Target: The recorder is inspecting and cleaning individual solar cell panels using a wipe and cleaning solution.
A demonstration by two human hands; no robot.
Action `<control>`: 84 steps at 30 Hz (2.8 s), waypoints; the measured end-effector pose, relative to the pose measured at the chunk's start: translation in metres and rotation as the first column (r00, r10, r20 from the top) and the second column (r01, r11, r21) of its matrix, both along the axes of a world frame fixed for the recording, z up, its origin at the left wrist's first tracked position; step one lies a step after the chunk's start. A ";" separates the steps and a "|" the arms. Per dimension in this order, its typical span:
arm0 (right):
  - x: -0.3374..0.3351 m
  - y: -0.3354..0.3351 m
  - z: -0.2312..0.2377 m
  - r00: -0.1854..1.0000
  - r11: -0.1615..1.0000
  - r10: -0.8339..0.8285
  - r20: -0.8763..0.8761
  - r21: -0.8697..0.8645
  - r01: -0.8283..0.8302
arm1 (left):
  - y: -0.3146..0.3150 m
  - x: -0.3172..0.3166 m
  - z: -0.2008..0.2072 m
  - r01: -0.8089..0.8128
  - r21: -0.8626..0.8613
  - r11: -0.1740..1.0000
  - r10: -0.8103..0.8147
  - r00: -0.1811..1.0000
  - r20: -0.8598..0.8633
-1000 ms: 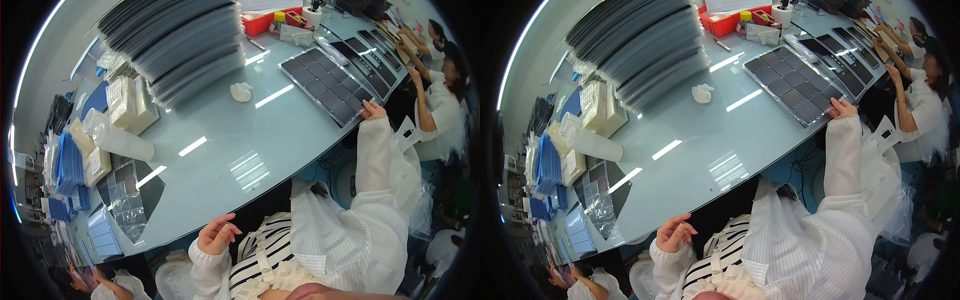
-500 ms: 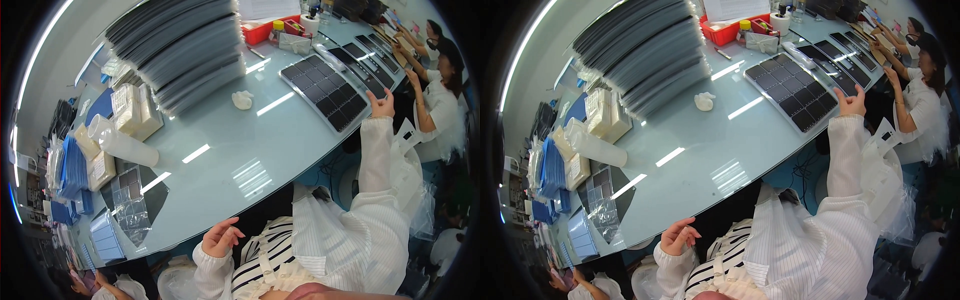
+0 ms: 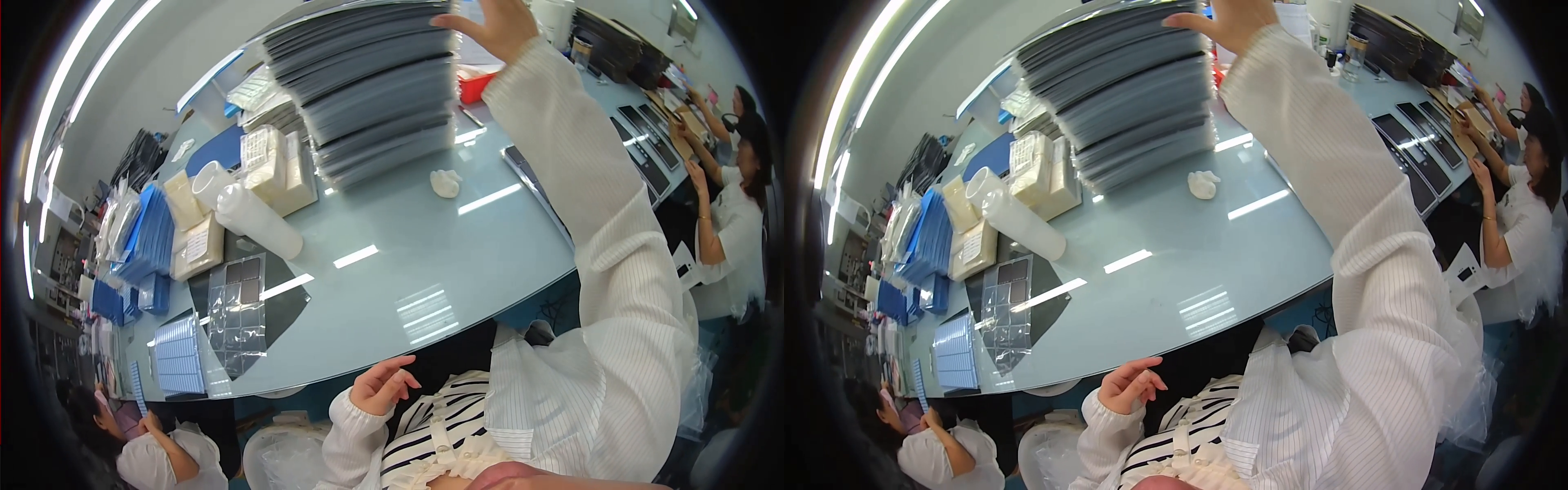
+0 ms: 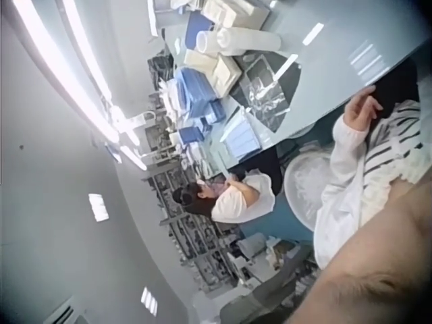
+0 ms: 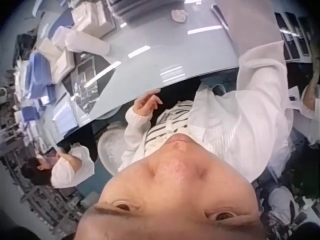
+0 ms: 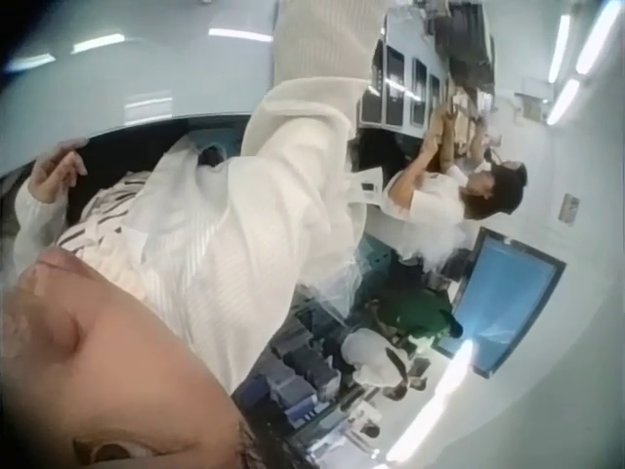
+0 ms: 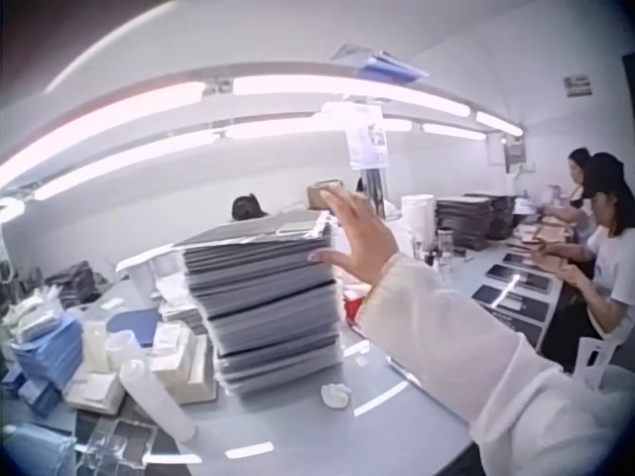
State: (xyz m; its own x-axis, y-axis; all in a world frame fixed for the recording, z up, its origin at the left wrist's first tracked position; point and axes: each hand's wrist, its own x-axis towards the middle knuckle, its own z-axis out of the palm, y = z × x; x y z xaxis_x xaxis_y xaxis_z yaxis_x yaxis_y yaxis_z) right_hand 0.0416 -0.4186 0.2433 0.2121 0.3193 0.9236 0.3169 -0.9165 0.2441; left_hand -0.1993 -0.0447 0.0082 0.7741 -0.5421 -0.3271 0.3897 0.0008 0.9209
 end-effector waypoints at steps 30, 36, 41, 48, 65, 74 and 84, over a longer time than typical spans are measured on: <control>0.011 0.043 0.040 0.991 0.922 -0.038 -0.131 0.378 0.086 | -0.003 0.000 -0.003 0.103 0.005 0.995 -0.103 0.995 0.014; -0.006 0.029 0.047 0.984 0.999 0.035 -0.175 -0.002 -0.036 | 0.006 -0.002 -0.008 0.055 -0.020 0.998 -0.055 0.998 0.017; -0.067 0.042 0.028 0.979 0.993 0.104 0.174 0.033 -0.112 | -0.002 0.010 -0.010 0.113 -0.038 0.993 -0.113 0.994 0.004; -0.078 0.055 -0.035 0.786 0.792 0.607 0.120 -0.015 -0.610 | 0.028 0.024 -0.070 -0.055 -0.302 0.952 0.052 0.998 -0.017; -0.137 0.094 -0.122 0.130 0.150 0.988 -0.078 0.386 -0.910 | -0.029 0.046 0.018 0.106 -0.228 0.968 0.029 0.853 0.521; -0.147 0.135 -0.125 -0.077 -0.010 0.994 -0.079 0.634 -0.773 | -0.063 0.078 0.012 0.170 -0.487 0.857 -0.028 0.958 0.285; -0.115 0.127 -0.157 -0.064 -0.033 0.998 -0.013 0.755 -0.655 | -0.014 0.063 0.029 -0.345 -0.599 0.723 0.402 0.915 -0.041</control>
